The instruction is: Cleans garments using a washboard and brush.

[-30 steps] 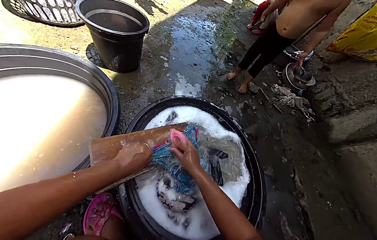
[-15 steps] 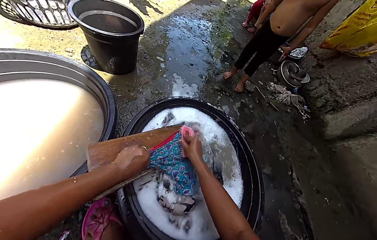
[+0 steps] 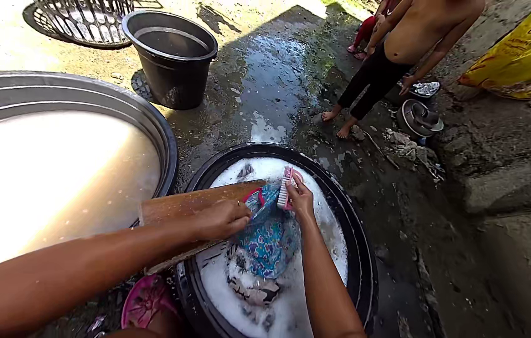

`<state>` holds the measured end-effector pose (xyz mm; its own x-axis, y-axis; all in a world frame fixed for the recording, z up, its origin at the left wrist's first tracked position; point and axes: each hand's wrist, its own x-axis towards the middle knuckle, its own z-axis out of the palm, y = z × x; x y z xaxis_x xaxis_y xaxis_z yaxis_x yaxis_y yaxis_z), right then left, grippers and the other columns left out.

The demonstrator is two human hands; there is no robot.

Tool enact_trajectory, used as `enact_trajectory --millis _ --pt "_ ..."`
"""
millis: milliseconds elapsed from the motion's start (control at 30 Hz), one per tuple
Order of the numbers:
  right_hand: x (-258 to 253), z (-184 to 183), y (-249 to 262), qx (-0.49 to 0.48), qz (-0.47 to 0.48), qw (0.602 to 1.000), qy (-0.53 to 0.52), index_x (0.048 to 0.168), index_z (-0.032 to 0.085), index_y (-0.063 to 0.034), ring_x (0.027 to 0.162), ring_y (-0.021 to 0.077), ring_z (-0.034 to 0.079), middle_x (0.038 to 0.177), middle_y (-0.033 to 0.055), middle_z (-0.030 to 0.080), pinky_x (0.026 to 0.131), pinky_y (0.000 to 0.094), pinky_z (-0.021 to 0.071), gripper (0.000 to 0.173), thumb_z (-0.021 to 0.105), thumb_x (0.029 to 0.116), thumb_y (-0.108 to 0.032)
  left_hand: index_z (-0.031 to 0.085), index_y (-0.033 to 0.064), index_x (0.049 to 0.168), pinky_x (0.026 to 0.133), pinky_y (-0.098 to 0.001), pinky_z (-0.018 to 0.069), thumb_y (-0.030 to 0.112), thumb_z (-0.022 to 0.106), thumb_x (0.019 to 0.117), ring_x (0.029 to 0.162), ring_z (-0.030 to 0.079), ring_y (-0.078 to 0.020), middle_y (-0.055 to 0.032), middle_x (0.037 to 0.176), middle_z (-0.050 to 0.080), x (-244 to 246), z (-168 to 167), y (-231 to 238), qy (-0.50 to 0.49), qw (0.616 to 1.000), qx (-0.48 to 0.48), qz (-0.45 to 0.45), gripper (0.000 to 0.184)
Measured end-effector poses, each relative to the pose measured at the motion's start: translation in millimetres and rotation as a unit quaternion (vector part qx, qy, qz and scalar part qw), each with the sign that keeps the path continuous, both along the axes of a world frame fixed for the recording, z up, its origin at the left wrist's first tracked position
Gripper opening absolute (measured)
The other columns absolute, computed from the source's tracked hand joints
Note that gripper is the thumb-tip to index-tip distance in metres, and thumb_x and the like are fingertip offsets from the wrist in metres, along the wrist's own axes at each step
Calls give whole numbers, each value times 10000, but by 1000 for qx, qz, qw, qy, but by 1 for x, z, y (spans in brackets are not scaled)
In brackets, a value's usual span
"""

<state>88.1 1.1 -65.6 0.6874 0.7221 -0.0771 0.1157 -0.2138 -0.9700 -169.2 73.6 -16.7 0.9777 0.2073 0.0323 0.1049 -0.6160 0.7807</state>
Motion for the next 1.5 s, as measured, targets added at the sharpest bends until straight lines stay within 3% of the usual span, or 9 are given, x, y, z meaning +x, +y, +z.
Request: enact_trajectory --millis 133,300,500,633,733,867,1100,1300,1500 --pt "20 37 27 79 44 995 -37 1495 493 -60 754 109 640 1079 132 698 649 294 546 500 622 1012 -80 519 92 751 544 -169 348 194 439 1092 560 413 22 77 638 429 6 3 10 13 985 -153 80 365" --pt "45 -10 22 -51 95 945 -309 1398 634 -69 1074 380 673 1298 265 647 945 538 522 504 753 933 -224 577 -85 1292 1023 -592 468 373 576 1061 1149 634 -404 -287 1200 645 15 -2 23 278 944 -34 175 513" --pt "61 -108 -84 -241 -64 910 -333 1391 623 -15 1261 593 531 1394 413 516 1031 678 421 469 700 959 -182 638 -97 1183 989 -542 467 197 428 1123 1077 637 -388 -283 1121 655 13 16 20 197 949 -84 231 366" --pt "46 -89 -78 -382 -34 879 -282 1421 529 72 1320 466 538 1417 332 538 1110 561 421 441 563 1003 -63 652 -40 1122 901 -598 474 200 416 1122 1014 653 -401 -244 1005 675 -3 19 19 175 938 -12 299 337" --pt "8 -55 -40 -214 -3 907 -362 1330 659 18 1158 485 644 1244 314 665 986 609 490 436 674 966 -222 633 -26 1234 998 -602 411 331 347 1133 1241 575 -424 -242 1187 666 -12 20 10 290 924 107 226 468" --pt "-110 -22 -32 13 145 927 -345 1181 774 -52 1104 462 675 1243 309 667 907 573 561 353 765 873 -225 687 -46 1047 921 -581 474 332 347 1122 1156 629 -448 -248 1062 704 -16 -10 5 321 910 208 160 513" --pt "-35 -48 -22 -254 90 934 -234 1401 631 -75 1240 426 597 1388 292 579 1045 542 470 462 663 1001 -304 691 -32 873 696 -581 556 165 463 1026 886 725 -422 -218 884 717 -33 -51 7 198 917 315 147 338" --pt "-130 -15 -46 -49 216 938 -267 1242 744 -49 1149 441 659 1344 307 615 925 558 549 394 762 891 -227 671 -34 757 632 -606 538 164 513 966 800 726 -446 -226 772 702 -32 -52 7 150 919 321 172 328" --pt "-43 -37 -25 -274 98 928 -232 1410 627 -97 1256 404 592 1427 271 555 1043 529 474 462 672 998 -301 680 -79 1027 929 -603 502 192 400 1082 1145 655 -452 -267 1089 706 -26 -16 -2 315 914 202 155 393"
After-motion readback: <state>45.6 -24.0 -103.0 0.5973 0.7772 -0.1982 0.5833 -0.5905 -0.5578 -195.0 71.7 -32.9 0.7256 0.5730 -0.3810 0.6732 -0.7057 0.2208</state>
